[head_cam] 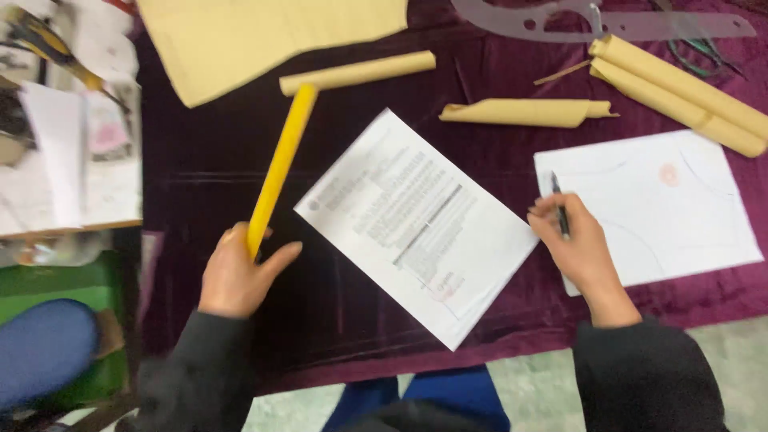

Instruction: The person uses a yellow ruler and a black pen to measure and mark lines on a piece of dark purple fabric. They also handle a piece of pattern paper, placing it on the fabric and using the ruler to draw lines along its edge.

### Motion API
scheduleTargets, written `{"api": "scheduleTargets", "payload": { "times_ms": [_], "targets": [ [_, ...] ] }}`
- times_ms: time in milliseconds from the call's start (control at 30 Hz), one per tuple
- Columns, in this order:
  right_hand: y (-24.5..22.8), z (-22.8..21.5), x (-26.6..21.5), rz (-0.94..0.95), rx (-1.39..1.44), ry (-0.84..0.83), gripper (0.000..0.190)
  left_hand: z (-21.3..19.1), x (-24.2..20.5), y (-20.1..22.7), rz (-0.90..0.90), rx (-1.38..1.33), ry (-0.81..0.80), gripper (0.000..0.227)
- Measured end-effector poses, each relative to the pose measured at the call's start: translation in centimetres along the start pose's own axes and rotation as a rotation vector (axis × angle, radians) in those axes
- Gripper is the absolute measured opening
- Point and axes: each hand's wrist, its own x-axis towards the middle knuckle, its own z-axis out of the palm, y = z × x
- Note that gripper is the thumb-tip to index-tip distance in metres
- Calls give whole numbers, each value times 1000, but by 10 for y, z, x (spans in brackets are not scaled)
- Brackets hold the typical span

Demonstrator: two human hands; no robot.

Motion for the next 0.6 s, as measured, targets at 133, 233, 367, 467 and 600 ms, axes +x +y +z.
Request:
{"api": "scheduleTargets", "payload": {
  "times_ms": [133,233,367,467,600],
  "targets": [
    [2,7,-13,-30,15,43,27,3,69,2,18,50,12,46],
    [-12,5,-26,-22,49,22,17,15,94,10,7,120,-154,39],
    [-13,6,-29,3,60,31,16,20,94,32,-47,146,-290,44],
    [-16,6,-29,20,67,30,16,20,93,42,-100,138,-323,33],
    [-19,6,-30,8,80,24,18,26,104,38,-46,140,-312,17]
  ]
}}
